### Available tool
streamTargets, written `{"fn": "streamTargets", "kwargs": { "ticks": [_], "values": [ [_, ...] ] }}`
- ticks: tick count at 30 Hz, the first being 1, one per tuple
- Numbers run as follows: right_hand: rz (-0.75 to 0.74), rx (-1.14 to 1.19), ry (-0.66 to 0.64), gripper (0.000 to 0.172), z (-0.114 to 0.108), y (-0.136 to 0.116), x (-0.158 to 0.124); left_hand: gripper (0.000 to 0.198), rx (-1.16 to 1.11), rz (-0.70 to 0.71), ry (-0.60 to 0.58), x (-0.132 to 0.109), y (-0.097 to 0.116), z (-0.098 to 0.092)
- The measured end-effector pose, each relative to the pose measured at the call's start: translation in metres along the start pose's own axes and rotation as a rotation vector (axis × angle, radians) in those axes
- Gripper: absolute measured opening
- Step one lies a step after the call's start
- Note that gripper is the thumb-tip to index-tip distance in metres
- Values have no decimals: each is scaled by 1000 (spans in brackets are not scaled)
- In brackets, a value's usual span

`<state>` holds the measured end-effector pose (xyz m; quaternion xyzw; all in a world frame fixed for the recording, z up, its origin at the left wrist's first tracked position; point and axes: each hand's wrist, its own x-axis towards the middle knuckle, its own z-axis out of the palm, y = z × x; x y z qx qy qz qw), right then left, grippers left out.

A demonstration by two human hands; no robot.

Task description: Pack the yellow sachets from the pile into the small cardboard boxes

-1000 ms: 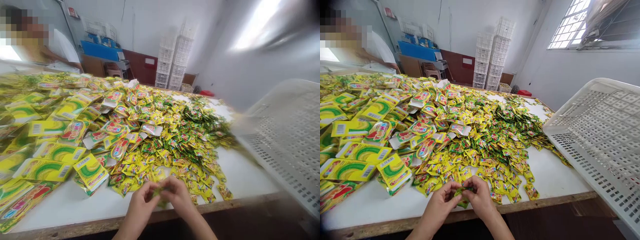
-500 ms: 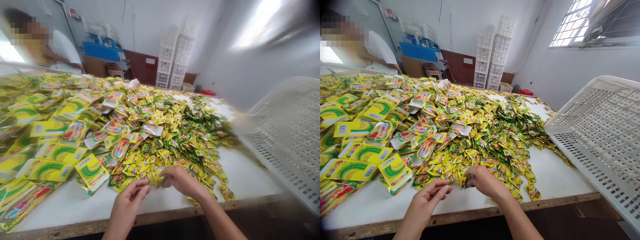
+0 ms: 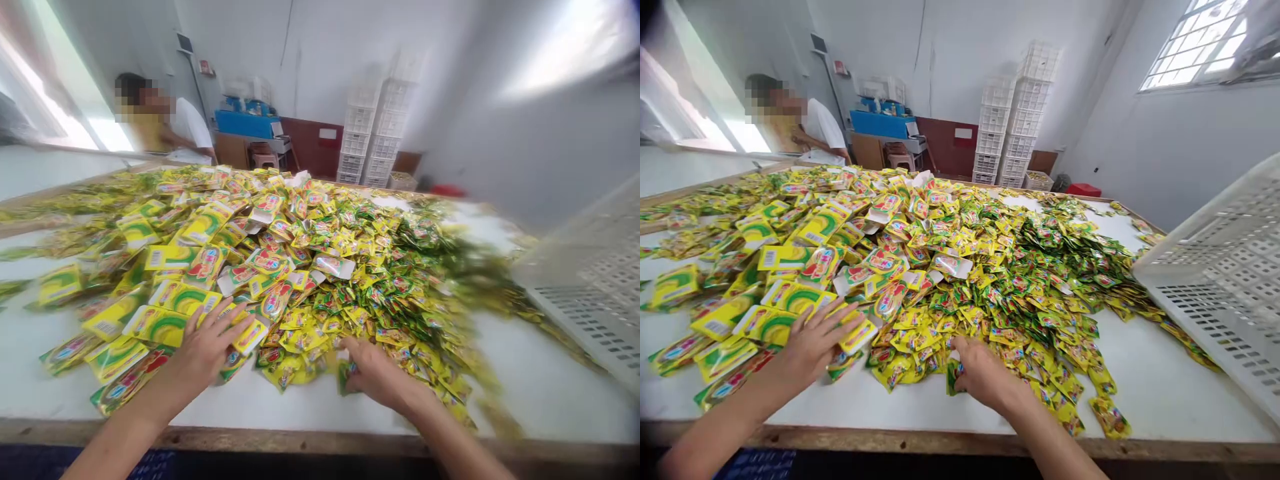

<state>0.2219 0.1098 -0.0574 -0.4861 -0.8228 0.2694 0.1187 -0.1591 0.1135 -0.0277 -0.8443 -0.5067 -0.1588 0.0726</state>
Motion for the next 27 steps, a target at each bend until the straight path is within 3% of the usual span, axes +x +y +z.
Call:
{"fn": "streamTargets", "kwargs": {
  "ticks": [2,4,5,8,10,12,16,19,23,25,27],
  "values": [
    [38,136,116,32,2,0,-13,43,-224,-140,141,2,17,8],
    [126,297,317,16,2,-6,-22,42,-526,-420,205,2,50,19],
    [173,388,437,12,2,-11,-25,42,-708,-532,124,3,71,26],
    [185,618,710,14,3,-34,-24,36,-1238,-557,-144,9,135,48],
    [109,608,771,16,8,-46,-18,30,-1414,-550,-182,14,164,59],
    [23,480,769,14,15,-51,-13,26,-1472,-572,-160,16,176,64],
    [-62,241,661,9,18,-47,-9,25,-1488,-627,-133,14,176,57],
    [-46,162,479,5,3,-49,-10,23,-1477,-629,-131,12,176,50],
    [-37,19,225,15,-26,-64,-13,25,-1487,-591,-138,10,183,50],
    [-97,-8,149,10,-35,-71,-17,25,-1519,-581,-131,8,184,54],
    [-132,-2,128,17,-38,-75,-22,23,-1556,-591,-129,6,184,57]
  ]
}}
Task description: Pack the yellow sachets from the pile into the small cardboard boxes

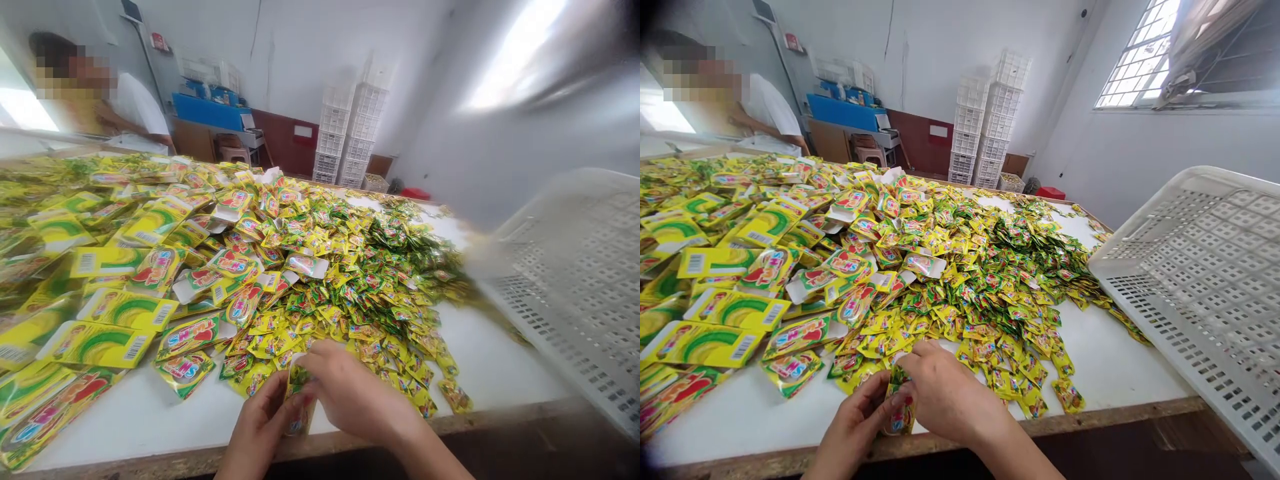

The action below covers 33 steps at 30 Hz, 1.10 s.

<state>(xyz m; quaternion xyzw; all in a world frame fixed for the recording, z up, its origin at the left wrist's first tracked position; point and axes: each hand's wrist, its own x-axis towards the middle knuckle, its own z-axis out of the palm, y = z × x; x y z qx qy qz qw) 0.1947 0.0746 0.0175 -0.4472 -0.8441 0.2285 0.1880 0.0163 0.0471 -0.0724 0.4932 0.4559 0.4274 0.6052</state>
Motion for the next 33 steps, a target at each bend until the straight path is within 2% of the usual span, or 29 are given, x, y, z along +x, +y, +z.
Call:
{"fn": "streamTargets", "kwargs": {
  "ticks": [2,4,8,10,12,14,16,18,19,21,23,24,26,29,31,33],
  "values": [
    [30,22,26,25,2,0,-3,20,-38,-11,-21,-1,-2,-2],
    [53,44,60,20,7,5,-3,21,-55,-6,-40,-3,-2,-4],
    [-52,-7,92,12,16,11,-1,23,-4,20,-33,-4,1,-4],
    [-96,-24,72,3,17,10,-1,27,14,29,-10,-3,0,-3],
    [-121,12,42,7,17,7,-2,34,19,28,35,-2,-3,-4],
    [-127,113,71,8,18,7,-5,38,27,21,48,0,-8,-6],
    [-47,292,203,12,25,12,-8,40,40,-10,58,0,-11,-9],
    [151,563,332,17,37,21,-11,41,36,-65,131,0,-11,-13],
    [266,728,341,23,46,26,-13,41,14,-100,160,0,-9,-15],
    [434,1036,252,35,63,34,-15,39,-88,-182,116,-1,0,-18],
    [500,1202,127,35,77,36,-16,34,-235,-270,-36,-1,11,-18],
    [508,1201,104,31,81,35,-16,33,-298,-306,-91,-1,17,-18],
    [483,1079,167,22,81,31,-14,34,-365,-321,-115,0,26,-15],
    [359,912,350,20,71,25,-9,33,-290,-252,22,4,29,-11],
    [304,922,365,23,64,25,-7,36,-166,-199,131,5,25,-10],
    [322,987,321,28,61,27,-5,37,-44,-141,207,5,19,-10]
  ]
}}
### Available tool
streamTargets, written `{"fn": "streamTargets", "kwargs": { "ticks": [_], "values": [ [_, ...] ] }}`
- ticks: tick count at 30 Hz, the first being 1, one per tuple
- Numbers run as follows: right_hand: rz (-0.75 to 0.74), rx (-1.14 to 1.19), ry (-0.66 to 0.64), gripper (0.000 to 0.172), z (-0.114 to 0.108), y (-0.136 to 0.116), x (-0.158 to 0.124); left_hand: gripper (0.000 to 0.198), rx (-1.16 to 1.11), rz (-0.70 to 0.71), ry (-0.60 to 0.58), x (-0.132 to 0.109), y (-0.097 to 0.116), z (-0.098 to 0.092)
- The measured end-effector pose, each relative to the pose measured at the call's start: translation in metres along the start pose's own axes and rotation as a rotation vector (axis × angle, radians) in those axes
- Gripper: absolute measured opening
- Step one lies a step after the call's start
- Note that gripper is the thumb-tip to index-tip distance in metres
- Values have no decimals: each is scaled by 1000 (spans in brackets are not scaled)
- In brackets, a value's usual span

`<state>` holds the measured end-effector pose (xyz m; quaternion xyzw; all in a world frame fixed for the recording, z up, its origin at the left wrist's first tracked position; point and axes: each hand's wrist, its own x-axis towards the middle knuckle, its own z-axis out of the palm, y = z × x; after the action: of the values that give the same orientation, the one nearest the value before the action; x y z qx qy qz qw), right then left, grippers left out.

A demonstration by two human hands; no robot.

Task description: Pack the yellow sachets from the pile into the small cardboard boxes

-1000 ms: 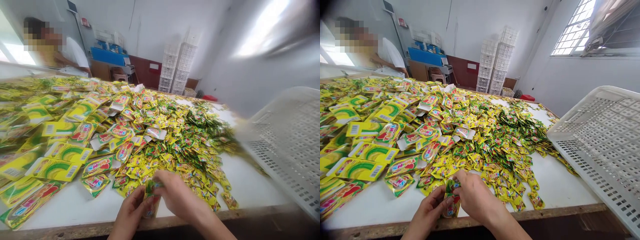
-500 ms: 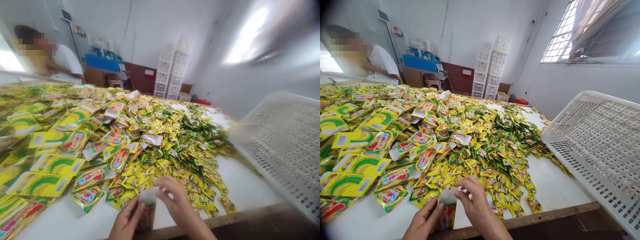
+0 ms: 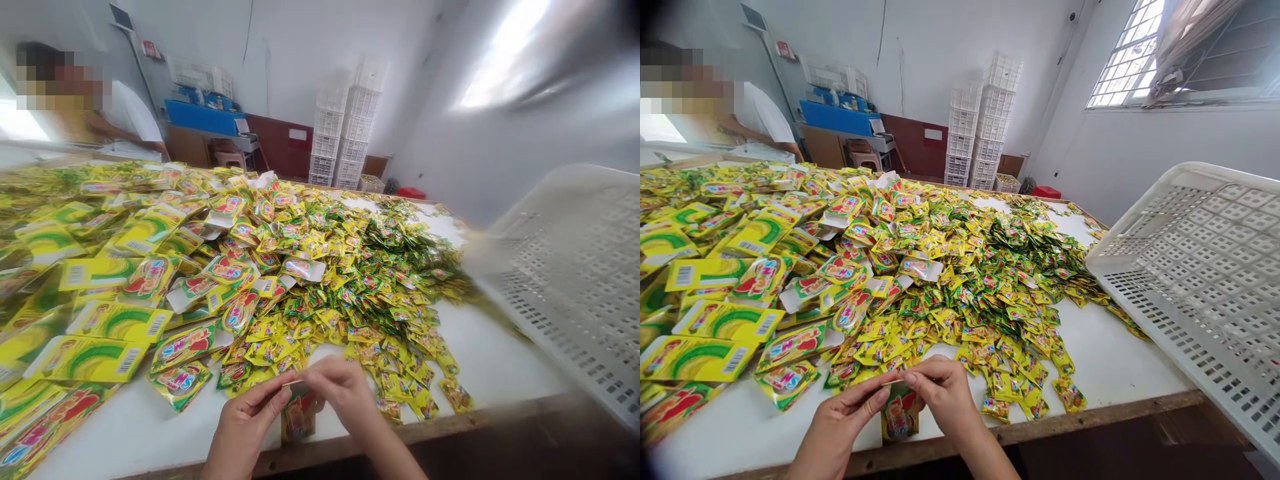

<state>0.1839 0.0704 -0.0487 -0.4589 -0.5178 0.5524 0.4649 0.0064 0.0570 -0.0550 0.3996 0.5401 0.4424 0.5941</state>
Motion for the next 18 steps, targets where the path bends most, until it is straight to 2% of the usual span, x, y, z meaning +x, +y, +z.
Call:
{"fn": "streamTargets", "kwargs": {
  "ticks": [3,5,7,10,13,15,18],
  "values": [
    [95,70,25,30,-1,5,2,35,93,102,29,2,-7,-1],
    [97,64,44,29,0,9,2,30,135,162,29,4,-8,-1],
    [15,-17,63,23,-1,10,-1,24,226,261,10,7,-9,-2],
    [-172,-194,104,14,-3,5,-7,16,412,483,-38,10,-12,-7],
    [-319,-290,102,7,-4,2,-17,22,484,657,-107,9,-19,-13],
    [-394,-321,86,12,-2,5,-24,27,495,701,-153,6,-25,-15],
    [-478,-386,71,23,2,18,-38,30,537,695,-189,2,-32,-17]
  ]
}}
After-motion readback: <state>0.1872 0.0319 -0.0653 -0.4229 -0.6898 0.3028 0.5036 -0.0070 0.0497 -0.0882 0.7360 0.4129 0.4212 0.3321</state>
